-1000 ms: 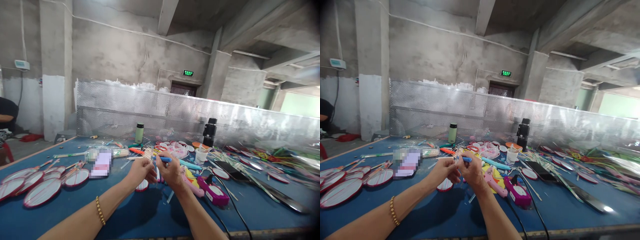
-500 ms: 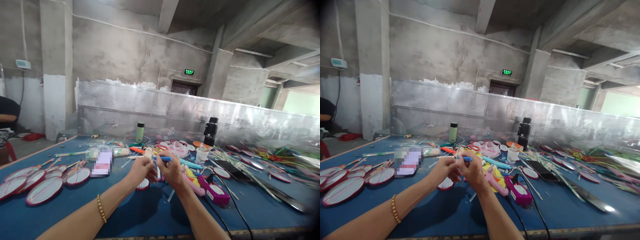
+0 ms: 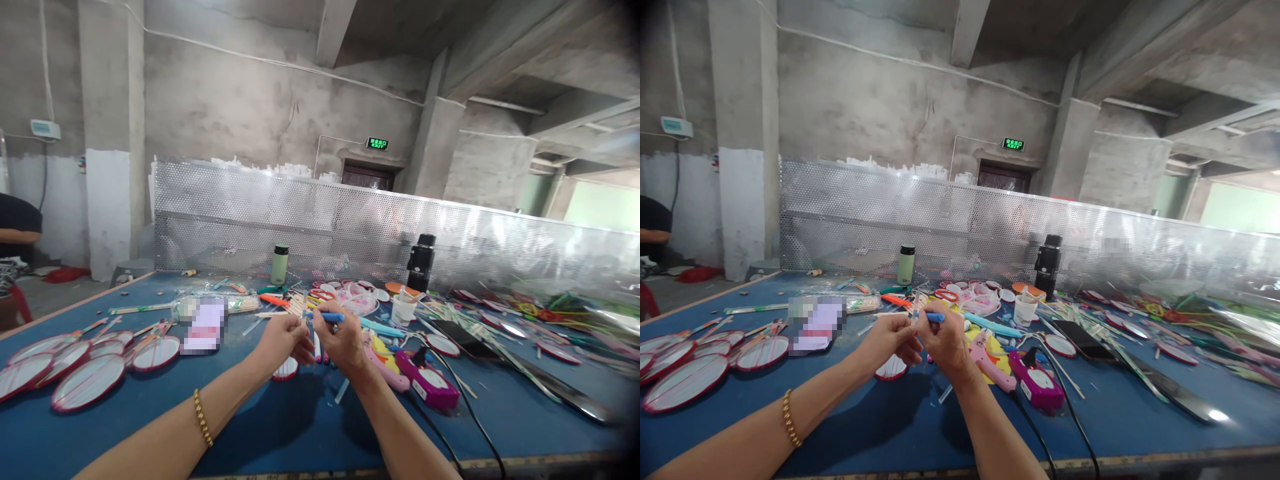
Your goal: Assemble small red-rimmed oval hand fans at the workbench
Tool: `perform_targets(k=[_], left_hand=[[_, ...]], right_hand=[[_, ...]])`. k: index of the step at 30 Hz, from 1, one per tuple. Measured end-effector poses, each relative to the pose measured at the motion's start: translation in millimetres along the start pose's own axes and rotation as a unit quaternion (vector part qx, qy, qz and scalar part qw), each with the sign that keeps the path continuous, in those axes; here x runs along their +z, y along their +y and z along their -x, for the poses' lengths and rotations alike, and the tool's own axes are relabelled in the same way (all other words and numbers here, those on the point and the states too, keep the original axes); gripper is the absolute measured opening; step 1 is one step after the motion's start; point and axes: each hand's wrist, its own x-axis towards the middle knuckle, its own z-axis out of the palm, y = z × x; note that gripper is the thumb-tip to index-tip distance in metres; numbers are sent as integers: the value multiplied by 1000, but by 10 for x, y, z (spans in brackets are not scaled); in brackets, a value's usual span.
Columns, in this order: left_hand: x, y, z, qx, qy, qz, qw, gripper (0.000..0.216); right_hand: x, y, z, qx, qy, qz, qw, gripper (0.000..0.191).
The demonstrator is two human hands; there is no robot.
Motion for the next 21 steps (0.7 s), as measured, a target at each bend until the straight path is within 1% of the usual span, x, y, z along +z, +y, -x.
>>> perform_targets(k=[4, 12, 21], left_hand=[[1, 12, 4, -2, 3, 4, 1000, 15], [10, 21, 20, 2, 0, -13, 1000, 20], [8, 17, 11, 0, -1, -4, 1000, 22]], right_hand=[[-6, -14, -11, 4, 22, -1, 1000, 14], [17, 12, -11, -7, 8, -1, 1000, 14], [14, 17, -4, 3, 13, -8, 1000, 13]])
